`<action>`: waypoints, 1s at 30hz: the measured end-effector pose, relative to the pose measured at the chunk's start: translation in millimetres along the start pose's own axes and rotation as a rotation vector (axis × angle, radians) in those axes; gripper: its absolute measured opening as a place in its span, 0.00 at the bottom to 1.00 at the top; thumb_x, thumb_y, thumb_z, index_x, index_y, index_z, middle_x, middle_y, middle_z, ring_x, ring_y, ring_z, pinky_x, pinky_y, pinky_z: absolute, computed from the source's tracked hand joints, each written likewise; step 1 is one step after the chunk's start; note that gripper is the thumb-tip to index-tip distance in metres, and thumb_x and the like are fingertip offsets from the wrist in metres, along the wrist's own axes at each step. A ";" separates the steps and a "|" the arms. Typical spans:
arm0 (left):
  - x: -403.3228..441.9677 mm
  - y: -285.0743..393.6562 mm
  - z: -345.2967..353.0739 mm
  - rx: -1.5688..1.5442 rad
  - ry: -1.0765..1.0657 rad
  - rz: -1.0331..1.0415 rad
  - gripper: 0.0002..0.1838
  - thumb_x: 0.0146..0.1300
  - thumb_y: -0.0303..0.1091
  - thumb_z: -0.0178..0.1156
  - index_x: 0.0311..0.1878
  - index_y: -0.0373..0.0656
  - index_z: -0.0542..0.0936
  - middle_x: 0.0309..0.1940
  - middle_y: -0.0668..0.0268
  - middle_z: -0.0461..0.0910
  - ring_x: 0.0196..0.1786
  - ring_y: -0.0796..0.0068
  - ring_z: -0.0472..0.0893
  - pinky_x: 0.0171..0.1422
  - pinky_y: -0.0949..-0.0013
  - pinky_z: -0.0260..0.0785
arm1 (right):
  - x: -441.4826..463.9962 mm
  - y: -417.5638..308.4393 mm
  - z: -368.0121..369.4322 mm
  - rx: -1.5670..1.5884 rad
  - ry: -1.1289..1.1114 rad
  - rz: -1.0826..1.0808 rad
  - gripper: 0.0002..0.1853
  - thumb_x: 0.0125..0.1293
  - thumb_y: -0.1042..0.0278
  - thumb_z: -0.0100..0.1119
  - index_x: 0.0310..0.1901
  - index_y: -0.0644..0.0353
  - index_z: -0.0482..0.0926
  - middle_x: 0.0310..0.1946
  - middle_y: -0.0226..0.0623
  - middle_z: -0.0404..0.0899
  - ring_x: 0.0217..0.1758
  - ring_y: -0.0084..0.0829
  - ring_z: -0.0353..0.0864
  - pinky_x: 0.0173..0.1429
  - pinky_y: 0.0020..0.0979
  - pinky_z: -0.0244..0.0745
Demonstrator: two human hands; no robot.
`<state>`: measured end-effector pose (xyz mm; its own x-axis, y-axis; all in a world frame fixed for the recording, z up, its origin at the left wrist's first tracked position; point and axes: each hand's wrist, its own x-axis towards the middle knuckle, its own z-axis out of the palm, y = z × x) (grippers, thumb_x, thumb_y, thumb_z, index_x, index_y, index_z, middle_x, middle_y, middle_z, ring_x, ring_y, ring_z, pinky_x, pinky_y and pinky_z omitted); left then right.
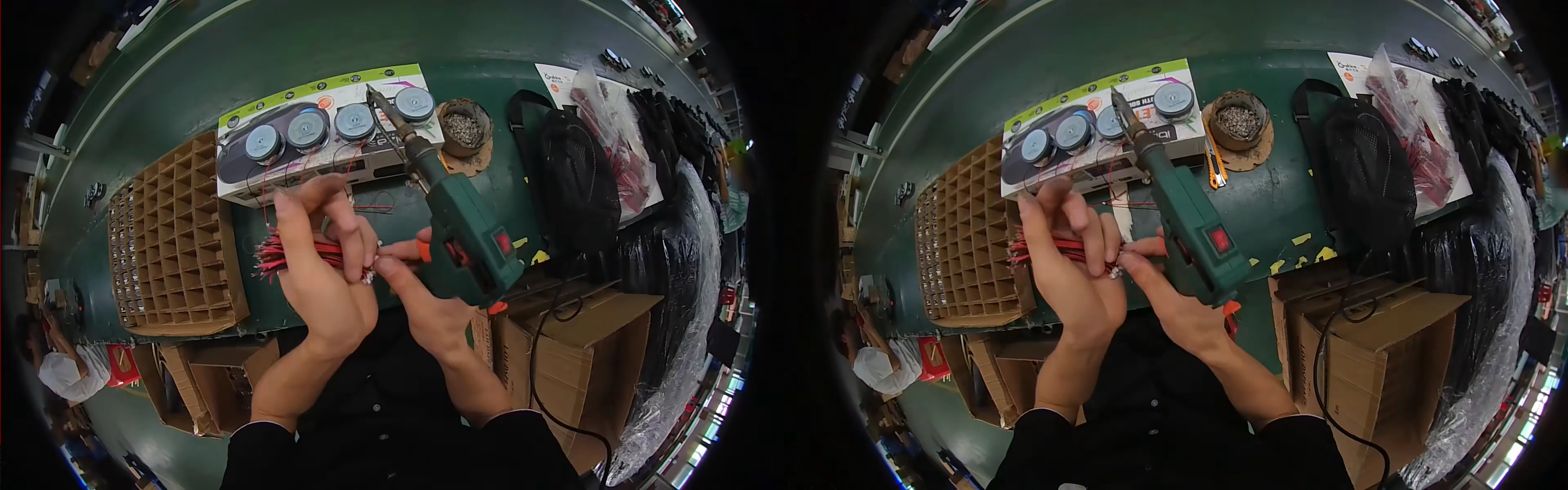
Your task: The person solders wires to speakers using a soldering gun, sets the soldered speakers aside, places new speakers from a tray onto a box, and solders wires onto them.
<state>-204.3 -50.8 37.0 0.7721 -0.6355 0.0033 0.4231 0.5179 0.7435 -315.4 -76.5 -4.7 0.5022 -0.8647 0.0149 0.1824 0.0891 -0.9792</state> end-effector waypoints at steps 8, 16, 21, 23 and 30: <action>7.4 -2.3 -0.5 -0.107 0.118 -0.167 0.25 0.83 0.54 0.42 0.39 0.43 0.76 0.17 0.77 0.55 0.15 0.84 0.51 0.21 0.73 0.48 | 4.9 0.6 -6.7 0.102 -0.059 -0.015 0.18 0.60 0.80 0.75 0.50 0.66 0.78 0.48 0.36 0.84 0.46 0.24 0.83 0.42 0.24 0.81; 14.5 -2.1 -9.6 -0.309 0.096 -0.185 0.24 0.82 0.53 0.43 0.38 0.45 0.76 0.17 0.77 0.55 0.16 0.84 0.50 0.22 0.73 0.48 | -2.2 11.8 -10.2 -0.051 0.012 0.034 0.15 0.62 0.78 0.74 0.48 0.65 0.80 0.40 0.34 0.85 0.39 0.20 0.84 0.41 0.23 0.80; 29.7 -1.5 -29.4 0.040 0.107 0.318 0.15 0.80 0.42 0.51 0.37 0.44 0.75 0.19 0.74 0.63 0.18 0.85 0.55 0.25 0.74 0.51 | -1.5 -1.3 -24.0 -0.100 0.165 -0.243 0.26 0.64 0.87 0.61 0.62 0.63 0.66 0.39 0.42 0.82 0.31 0.24 0.80 0.32 0.24 0.77; 19.1 -28.4 -56.1 0.543 0.057 0.714 0.06 0.71 0.25 0.59 0.35 0.39 0.77 0.24 0.67 0.75 0.21 0.84 0.65 0.27 0.76 0.57 | 2.2 0.3 -28.5 -0.055 0.338 -0.277 0.27 0.64 0.87 0.62 0.63 0.63 0.64 0.38 0.42 0.81 0.29 0.23 0.78 0.29 0.23 0.75; 1.2 -22.4 -6.7 0.425 -0.141 -0.233 0.19 0.72 0.38 0.65 0.56 0.32 0.84 0.49 0.55 0.88 0.18 0.92 0.63 0.22 0.81 0.55 | 1.7 3.8 -31.8 -0.108 0.337 -0.245 0.28 0.63 0.88 0.62 0.63 0.63 0.63 0.38 0.42 0.81 0.29 0.23 0.78 0.31 0.22 0.75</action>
<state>-209.7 -59.3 15.8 0.5961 -0.7928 -0.1270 0.3238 0.0926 0.9416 -340.7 -93.4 -14.8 0.1474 -0.9686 0.2003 0.1635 -0.1758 -0.9707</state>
